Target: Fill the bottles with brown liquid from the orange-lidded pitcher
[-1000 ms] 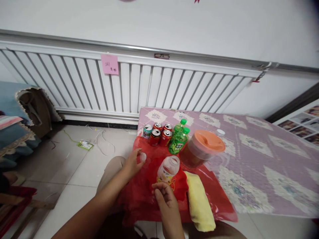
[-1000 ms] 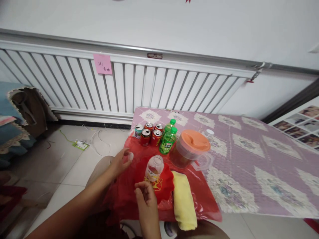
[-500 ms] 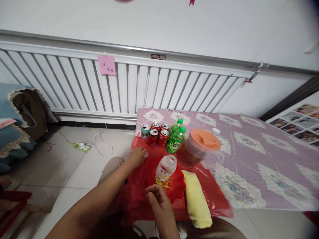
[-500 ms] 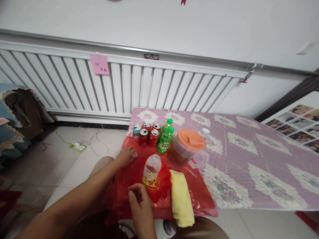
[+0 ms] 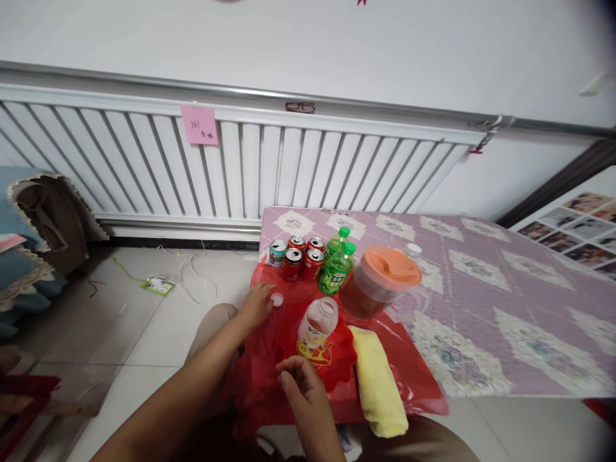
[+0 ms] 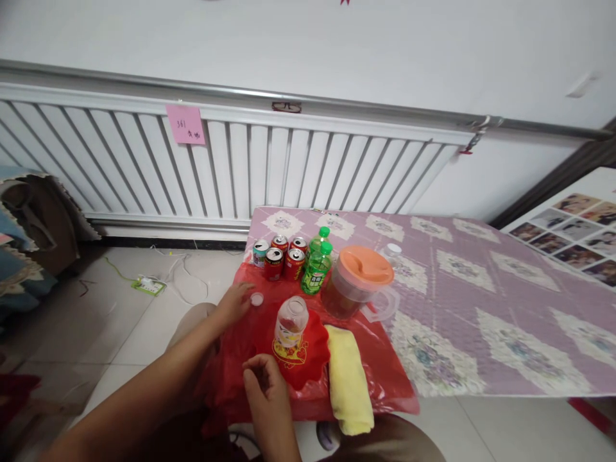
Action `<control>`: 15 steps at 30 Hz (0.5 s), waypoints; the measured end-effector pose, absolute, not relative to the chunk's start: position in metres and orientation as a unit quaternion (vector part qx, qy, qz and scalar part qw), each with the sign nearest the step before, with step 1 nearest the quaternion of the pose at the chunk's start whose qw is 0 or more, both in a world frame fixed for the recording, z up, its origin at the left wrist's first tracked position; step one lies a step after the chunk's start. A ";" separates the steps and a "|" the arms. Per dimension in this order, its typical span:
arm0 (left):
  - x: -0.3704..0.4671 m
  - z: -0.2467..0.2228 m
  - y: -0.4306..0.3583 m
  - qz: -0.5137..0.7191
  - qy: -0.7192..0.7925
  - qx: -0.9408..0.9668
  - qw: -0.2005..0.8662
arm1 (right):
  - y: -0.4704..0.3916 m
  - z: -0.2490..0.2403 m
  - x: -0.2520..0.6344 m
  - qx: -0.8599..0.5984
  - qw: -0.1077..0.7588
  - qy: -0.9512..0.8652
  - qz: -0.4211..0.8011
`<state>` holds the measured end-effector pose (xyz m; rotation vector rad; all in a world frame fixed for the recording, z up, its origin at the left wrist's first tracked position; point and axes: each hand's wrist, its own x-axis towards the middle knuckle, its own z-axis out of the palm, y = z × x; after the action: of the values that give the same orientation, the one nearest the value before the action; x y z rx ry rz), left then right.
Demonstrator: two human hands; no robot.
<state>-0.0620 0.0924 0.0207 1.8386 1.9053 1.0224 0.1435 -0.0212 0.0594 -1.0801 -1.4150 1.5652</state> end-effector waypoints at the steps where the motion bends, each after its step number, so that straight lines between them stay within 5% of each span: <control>1: -0.061 0.022 0.089 0.376 0.663 0.629 0.153 | -0.021 0.060 0.143 -0.423 0.376 -0.554 0.610; 6: -0.050 0.047 0.069 0.460 0.662 0.562 0.185 | -0.024 0.066 0.141 -0.435 0.361 -0.551 0.614; 10: -0.042 0.104 0.049 0.619 0.540 0.444 0.357 | -0.028 0.070 0.138 -0.440 0.365 -0.547 0.611; 15: -0.059 0.179 -0.013 0.614 0.511 0.531 0.284 | -0.032 0.074 0.134 -0.441 0.367 -0.538 0.618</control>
<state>-0.0589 -0.0126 0.1788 1.4197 1.3667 1.6422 0.1344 -0.0321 0.0744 -1.1328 -1.3832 1.5876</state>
